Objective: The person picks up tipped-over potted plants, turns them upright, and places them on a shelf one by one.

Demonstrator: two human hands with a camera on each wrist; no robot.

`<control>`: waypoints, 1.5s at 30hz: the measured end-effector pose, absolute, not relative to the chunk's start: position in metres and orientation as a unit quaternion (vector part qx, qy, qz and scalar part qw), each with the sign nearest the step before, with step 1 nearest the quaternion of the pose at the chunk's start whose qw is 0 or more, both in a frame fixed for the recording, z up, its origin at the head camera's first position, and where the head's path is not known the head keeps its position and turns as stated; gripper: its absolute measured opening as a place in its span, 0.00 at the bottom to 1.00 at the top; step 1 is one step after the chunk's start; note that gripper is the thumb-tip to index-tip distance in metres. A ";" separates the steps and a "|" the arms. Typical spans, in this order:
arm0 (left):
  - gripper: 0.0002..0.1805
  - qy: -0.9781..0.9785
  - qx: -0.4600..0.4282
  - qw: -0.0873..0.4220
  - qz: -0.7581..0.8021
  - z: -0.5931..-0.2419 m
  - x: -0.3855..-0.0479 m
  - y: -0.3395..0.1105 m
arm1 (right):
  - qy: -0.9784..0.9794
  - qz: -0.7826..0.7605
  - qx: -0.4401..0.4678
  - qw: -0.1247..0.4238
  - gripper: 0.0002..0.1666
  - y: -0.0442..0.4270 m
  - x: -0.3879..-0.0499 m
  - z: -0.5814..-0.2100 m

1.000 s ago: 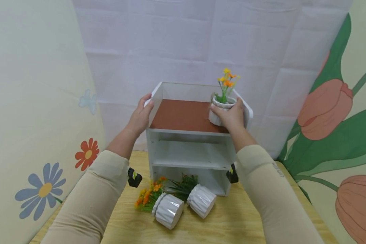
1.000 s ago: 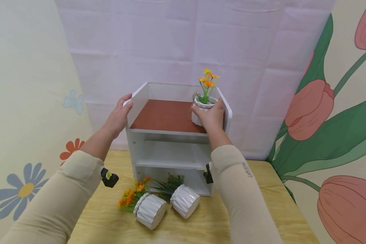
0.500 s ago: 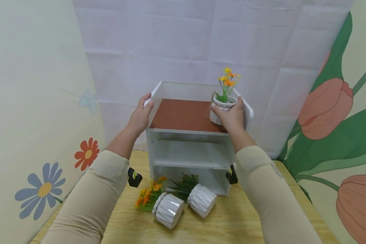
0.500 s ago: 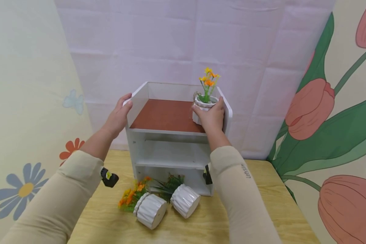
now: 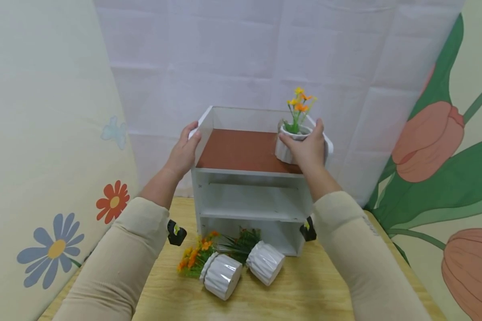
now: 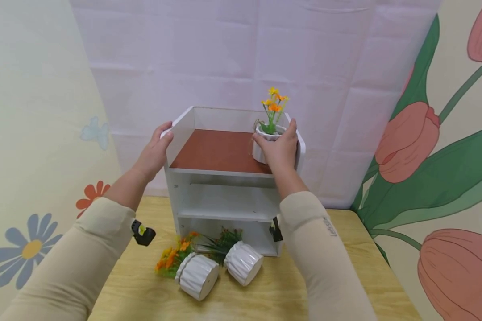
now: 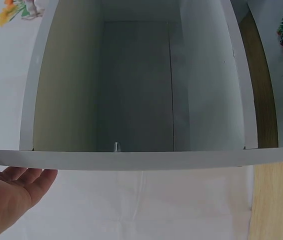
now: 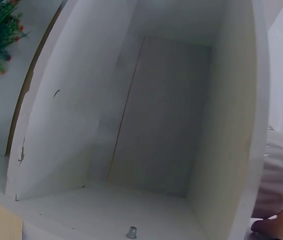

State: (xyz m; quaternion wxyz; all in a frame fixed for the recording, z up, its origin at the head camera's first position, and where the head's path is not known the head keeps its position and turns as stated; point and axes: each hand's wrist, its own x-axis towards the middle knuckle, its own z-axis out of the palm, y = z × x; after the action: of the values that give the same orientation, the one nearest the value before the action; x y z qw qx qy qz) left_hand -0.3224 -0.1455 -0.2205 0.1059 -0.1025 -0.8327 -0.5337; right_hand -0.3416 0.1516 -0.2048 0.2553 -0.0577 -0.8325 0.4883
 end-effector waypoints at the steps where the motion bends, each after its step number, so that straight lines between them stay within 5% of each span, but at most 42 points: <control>1: 0.31 -0.833 -0.102 0.106 -0.534 -0.221 -0.322 -0.146 | -0.833 0.488 -0.060 0.256 0.67 0.152 -0.340 -0.204; 45: 0.32 -0.831 -0.105 0.114 -0.534 -0.222 -0.324 -0.145 | -0.841 0.513 0.099 0.141 0.60 0.185 -0.276 -0.226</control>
State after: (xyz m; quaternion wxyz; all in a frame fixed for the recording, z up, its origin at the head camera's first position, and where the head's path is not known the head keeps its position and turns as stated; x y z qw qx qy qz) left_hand -0.3240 -0.1454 -0.2222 0.1140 -0.1049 -0.8309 -0.5344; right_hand -0.2760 0.1855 -0.2260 0.1414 0.0994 -0.8408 0.5131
